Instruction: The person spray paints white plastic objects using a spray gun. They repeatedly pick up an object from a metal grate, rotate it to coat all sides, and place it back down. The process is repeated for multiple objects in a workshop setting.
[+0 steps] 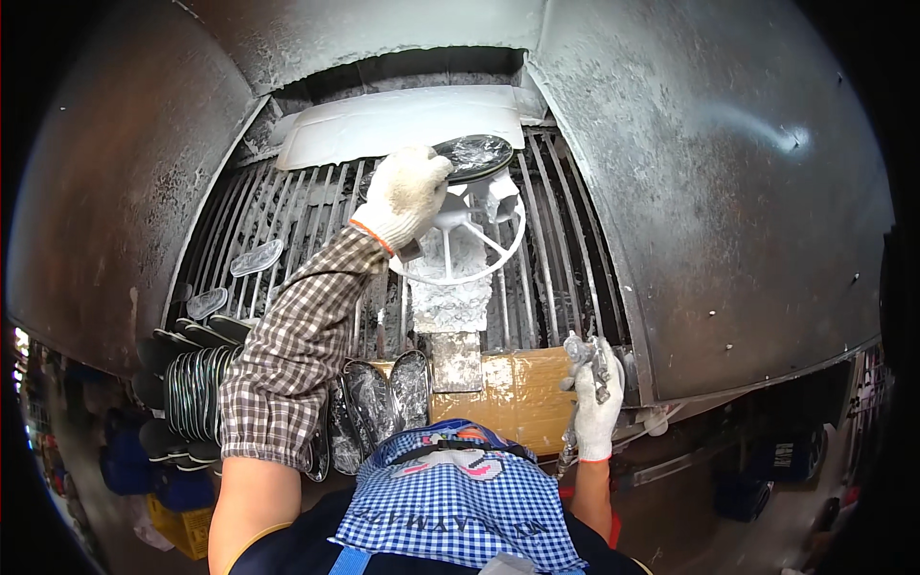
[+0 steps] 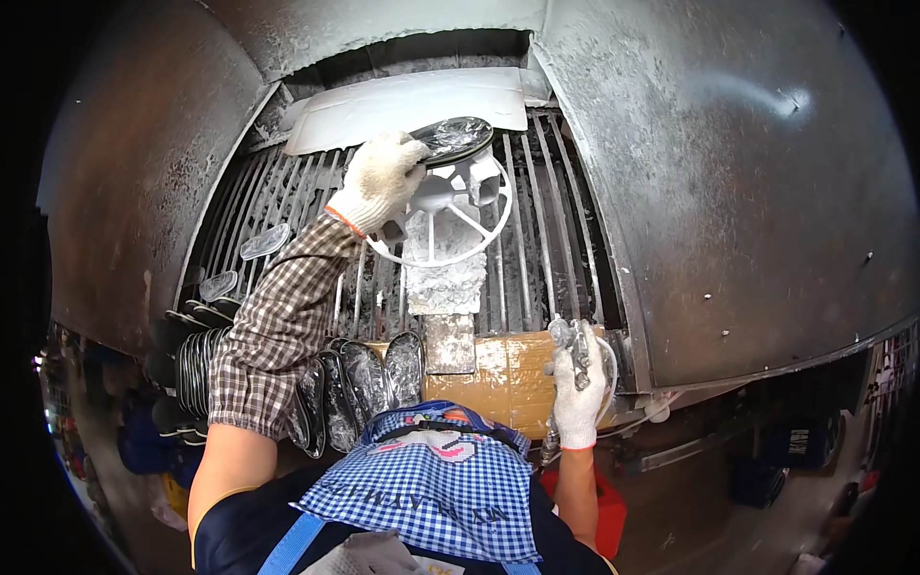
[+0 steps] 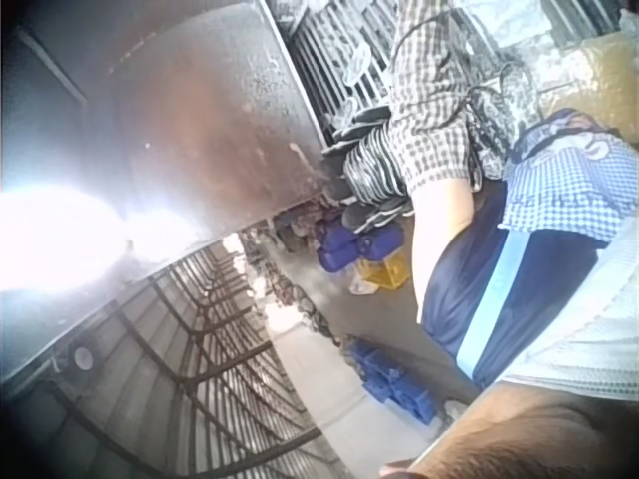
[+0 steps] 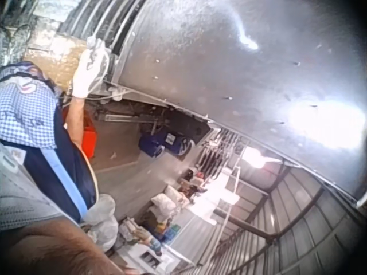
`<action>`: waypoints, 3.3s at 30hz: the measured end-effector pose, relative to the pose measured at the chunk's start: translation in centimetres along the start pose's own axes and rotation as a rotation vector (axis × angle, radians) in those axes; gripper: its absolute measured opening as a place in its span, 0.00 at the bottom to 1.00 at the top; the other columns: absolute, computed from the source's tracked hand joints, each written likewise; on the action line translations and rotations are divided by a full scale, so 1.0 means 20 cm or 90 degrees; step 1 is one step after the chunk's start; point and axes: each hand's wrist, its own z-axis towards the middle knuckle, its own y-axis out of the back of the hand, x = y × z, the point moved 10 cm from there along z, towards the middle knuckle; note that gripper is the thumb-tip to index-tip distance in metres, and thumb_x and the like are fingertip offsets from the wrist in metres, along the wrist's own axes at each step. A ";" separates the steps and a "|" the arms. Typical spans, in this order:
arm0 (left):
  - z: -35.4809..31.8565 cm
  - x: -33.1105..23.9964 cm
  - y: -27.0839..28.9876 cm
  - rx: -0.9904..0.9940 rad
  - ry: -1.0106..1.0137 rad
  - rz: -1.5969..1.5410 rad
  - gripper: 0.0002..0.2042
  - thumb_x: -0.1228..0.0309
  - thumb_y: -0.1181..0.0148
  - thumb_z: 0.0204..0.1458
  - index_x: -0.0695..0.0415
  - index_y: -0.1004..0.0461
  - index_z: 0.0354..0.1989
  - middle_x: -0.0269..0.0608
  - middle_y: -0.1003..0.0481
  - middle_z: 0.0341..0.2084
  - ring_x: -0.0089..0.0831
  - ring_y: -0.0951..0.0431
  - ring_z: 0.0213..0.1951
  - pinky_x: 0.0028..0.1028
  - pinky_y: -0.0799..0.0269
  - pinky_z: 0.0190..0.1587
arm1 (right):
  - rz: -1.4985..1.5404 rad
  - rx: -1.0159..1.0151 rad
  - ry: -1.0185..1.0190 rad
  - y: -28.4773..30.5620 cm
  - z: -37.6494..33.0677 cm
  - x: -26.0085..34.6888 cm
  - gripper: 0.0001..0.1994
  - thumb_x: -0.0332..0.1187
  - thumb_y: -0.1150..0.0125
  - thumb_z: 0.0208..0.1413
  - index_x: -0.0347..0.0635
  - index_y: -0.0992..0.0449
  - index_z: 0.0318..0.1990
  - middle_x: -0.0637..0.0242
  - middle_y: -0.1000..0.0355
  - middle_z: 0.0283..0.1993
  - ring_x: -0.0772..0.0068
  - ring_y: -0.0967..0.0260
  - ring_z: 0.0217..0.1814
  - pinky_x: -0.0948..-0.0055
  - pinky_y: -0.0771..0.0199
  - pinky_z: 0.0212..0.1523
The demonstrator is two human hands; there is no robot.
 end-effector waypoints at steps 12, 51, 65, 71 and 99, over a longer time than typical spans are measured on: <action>-0.30 -0.09 0.42 -0.268 -0.070 -0.022 0.28 0.85 0.39 0.46 0.63 0.23 0.61 0.53 0.20 0.54 0.52 0.21 0.59 0.44 0.25 0.64 | 0.079 0.106 0.029 -0.22 0.12 0.20 0.29 0.30 0.39 0.71 0.29 0.39 0.75 0.60 0.22 0.51 0.78 0.24 0.43 0.78 0.20 0.42; -0.99 -0.21 -0.60 -0.091 0.659 -1.359 0.21 0.78 0.46 0.63 0.66 0.30 0.65 0.47 0.23 0.59 0.38 0.21 0.60 0.40 0.24 0.65 | 0.022 0.169 0.249 -0.80 0.32 0.75 0.27 0.27 0.41 0.70 0.29 0.36 0.73 0.61 0.22 0.48 0.79 0.26 0.40 0.78 0.22 0.42; -1.02 -0.18 -0.63 -0.123 0.688 -1.345 0.22 0.78 0.46 0.61 0.66 0.28 0.64 0.47 0.23 0.59 0.38 0.22 0.61 0.41 0.26 0.67 | 0.150 0.176 0.166 -0.75 0.38 0.67 0.26 0.28 0.40 0.71 0.29 0.35 0.73 0.59 0.25 0.52 0.75 0.26 0.45 0.74 0.23 0.46; -1.01 -0.19 -0.58 -0.112 0.671 -1.353 0.24 0.79 0.46 0.60 0.67 0.31 0.67 0.48 0.24 0.61 0.40 0.23 0.61 0.43 0.26 0.68 | 0.181 0.154 0.157 -0.71 0.41 0.66 0.27 0.30 0.42 0.73 0.34 0.38 0.76 0.66 0.24 0.40 0.82 0.29 0.33 0.79 0.24 0.33; -1.05 -0.08 -0.52 -0.127 0.675 -1.328 0.21 0.76 0.47 0.62 0.65 0.29 0.64 0.48 0.21 0.55 0.38 0.20 0.55 0.39 0.22 0.60 | 0.184 0.100 0.152 -0.58 0.47 0.74 0.25 0.28 0.41 0.72 0.29 0.35 0.72 0.69 0.25 0.35 0.85 0.31 0.30 0.82 0.28 0.32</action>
